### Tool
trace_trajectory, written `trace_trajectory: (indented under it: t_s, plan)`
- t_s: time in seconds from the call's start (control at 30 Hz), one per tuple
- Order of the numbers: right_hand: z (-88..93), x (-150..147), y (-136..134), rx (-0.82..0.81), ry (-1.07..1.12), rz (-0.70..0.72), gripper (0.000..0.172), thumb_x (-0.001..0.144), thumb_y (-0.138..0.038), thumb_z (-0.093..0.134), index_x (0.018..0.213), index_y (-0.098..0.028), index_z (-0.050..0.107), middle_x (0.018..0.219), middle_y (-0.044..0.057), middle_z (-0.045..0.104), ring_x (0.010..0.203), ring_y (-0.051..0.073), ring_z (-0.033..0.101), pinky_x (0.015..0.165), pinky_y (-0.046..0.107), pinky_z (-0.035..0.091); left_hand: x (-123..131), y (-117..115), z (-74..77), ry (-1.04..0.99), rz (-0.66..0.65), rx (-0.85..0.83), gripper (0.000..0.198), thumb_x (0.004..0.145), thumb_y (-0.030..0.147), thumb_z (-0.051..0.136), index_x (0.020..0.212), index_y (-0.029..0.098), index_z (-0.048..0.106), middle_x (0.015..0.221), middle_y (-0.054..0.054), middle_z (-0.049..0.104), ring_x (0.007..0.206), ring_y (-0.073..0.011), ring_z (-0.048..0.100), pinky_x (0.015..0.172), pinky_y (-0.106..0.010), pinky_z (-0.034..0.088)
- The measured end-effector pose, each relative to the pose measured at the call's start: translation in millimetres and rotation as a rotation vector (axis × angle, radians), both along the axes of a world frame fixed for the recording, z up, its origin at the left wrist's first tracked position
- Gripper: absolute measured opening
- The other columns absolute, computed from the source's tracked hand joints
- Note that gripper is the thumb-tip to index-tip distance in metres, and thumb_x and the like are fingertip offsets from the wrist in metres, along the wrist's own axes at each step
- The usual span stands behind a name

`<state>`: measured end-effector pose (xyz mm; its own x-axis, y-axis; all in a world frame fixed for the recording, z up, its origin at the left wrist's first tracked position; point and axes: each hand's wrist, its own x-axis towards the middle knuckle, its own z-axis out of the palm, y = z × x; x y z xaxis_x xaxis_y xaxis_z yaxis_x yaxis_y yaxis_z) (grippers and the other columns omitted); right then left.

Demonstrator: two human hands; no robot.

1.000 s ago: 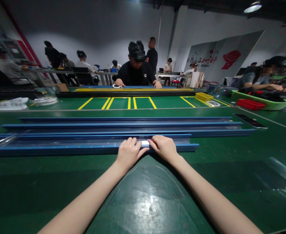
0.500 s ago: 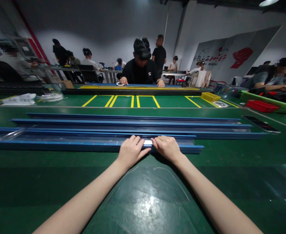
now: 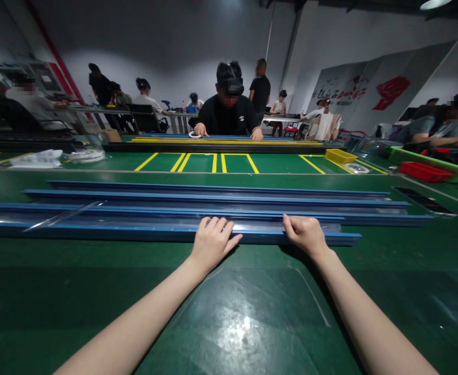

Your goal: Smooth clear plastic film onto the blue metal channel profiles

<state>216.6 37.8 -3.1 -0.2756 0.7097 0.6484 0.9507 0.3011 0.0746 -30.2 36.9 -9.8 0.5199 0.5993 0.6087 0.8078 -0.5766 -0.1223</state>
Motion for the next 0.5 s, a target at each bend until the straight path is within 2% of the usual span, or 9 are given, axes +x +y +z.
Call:
trace_trajectory:
  t_s: [0.5]
  plan:
    - [1.8,-10,-6,0.061,-0.081,-0.038,0.042,0.082,-0.031,0.037,0.044,-0.017,0.048,0.044,0.000,0.050,0.043,0.008,0.041,0.047,0.024,0.018,2,0,-0.5,0.014,0.048,0.012,0.036,0.084,0.045,0.036,0.079,0.016,0.056,0.067,-0.003,0.059,0.066,-0.0167,0.051,0.062,-0.030,0.027]
